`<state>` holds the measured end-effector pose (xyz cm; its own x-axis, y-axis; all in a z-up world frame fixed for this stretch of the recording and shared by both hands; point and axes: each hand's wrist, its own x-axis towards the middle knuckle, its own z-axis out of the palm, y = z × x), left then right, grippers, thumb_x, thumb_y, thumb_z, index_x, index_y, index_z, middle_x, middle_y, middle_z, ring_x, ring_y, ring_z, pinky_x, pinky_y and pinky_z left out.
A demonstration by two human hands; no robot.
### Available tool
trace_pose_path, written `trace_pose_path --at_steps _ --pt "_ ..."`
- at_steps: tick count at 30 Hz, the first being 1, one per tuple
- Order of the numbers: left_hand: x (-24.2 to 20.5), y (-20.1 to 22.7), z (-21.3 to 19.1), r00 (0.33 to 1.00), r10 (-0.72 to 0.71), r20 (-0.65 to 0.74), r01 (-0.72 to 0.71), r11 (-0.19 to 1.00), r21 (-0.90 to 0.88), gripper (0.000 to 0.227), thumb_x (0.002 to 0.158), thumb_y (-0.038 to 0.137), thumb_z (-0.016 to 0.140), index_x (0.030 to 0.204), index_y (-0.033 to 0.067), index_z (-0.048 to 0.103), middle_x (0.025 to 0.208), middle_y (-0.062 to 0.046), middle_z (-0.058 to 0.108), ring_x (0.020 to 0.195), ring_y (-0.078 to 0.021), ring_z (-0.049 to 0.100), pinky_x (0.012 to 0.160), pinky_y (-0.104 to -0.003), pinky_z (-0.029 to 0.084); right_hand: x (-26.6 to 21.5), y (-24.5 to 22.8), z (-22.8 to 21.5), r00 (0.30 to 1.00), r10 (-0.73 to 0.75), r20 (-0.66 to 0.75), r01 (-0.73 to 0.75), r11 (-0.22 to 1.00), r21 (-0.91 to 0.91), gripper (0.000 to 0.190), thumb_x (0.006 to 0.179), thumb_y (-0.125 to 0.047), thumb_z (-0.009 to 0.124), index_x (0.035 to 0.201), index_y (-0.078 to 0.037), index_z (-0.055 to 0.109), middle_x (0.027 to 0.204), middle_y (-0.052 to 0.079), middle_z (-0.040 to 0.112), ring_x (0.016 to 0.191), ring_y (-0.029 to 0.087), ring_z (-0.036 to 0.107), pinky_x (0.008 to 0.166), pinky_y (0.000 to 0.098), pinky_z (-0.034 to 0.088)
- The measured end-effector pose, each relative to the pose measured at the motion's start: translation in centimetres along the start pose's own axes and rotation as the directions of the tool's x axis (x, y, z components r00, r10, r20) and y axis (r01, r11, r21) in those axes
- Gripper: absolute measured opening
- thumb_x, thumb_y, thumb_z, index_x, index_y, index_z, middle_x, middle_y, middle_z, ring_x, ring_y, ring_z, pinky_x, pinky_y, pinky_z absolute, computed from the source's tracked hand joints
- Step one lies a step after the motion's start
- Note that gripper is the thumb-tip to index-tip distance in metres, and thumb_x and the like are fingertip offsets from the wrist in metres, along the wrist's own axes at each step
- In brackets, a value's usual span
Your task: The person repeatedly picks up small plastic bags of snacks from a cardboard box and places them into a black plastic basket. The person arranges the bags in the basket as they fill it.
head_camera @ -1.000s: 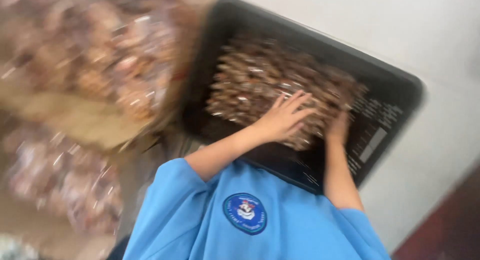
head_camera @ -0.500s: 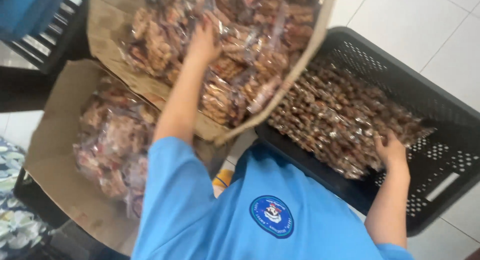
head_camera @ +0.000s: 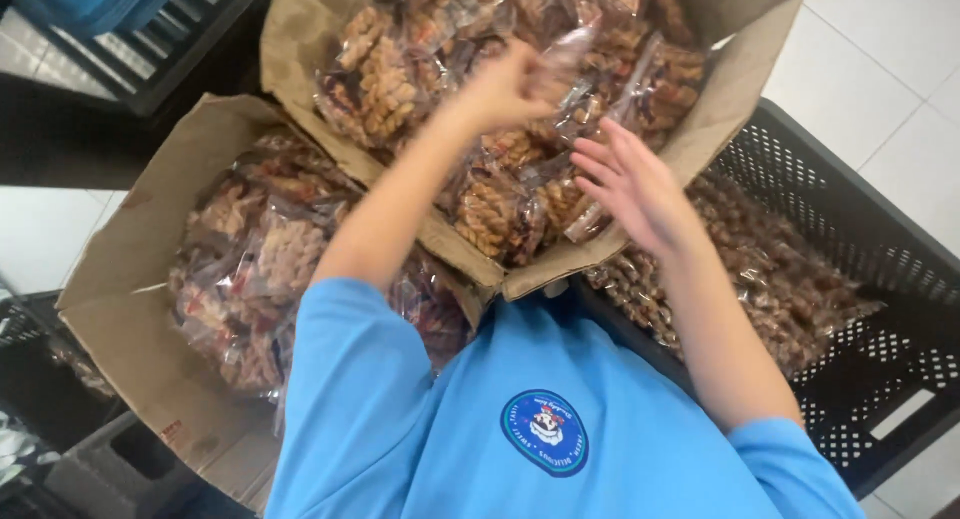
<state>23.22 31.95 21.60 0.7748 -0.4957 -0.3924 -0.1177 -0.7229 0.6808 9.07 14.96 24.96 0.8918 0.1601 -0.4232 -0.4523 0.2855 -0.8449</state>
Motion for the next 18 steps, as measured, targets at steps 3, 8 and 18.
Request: trace_pose_path --at_steps 3,8,18 --pt "-6.8 7.4 0.5 0.97 -0.076 0.231 0.102 0.989 -0.104 0.047 0.085 0.013 0.064 0.124 0.0072 0.039 0.08 0.002 0.059 0.064 -0.006 0.056 0.045 -0.014 0.047 3.0 2.3 0.9 0.993 0.065 -0.103 -0.055 0.994 0.093 0.08 0.08 -0.046 0.051 0.145 -0.01 0.022 0.133 0.011 0.048 0.116 0.024 0.051 0.094 0.0352 0.048" --pt "-9.4 3.0 1.4 0.769 0.613 0.181 -0.531 0.771 -0.353 0.058 0.08 0.022 0.072 0.132 0.0062 0.052 0.15 -0.026 0.018 0.132 -0.0497 0.034 0.109 -0.054 0.031 4.7 8.0 -3.6 0.924 -0.136 -0.358 0.246 0.927 0.283 0.038 0.093 -0.031 0.065 0.121 -0.018 0.043 0.118 0.008 0.062 0.101 0.029 0.068 0.079 0.0443 0.06" --pt "-2.9 -15.6 -7.0 0.874 -0.417 -0.249 0.46 0.876 0.147 0.073 0.092 0.032 0.061 0.145 0.0162 0.013 0.135 -0.028 0.034 0.12 -0.047 0.042 0.097 -0.056 0.036 3.2 5.9 -1.9 0.958 -0.02 -0.287 0.111 0.945 0.306 0.022 0.081 -0.013 0.056 0.102 -0.01 0.056 0.093 0.005 0.066 0.081 0.017 0.065 0.069 0.0311 0.058"
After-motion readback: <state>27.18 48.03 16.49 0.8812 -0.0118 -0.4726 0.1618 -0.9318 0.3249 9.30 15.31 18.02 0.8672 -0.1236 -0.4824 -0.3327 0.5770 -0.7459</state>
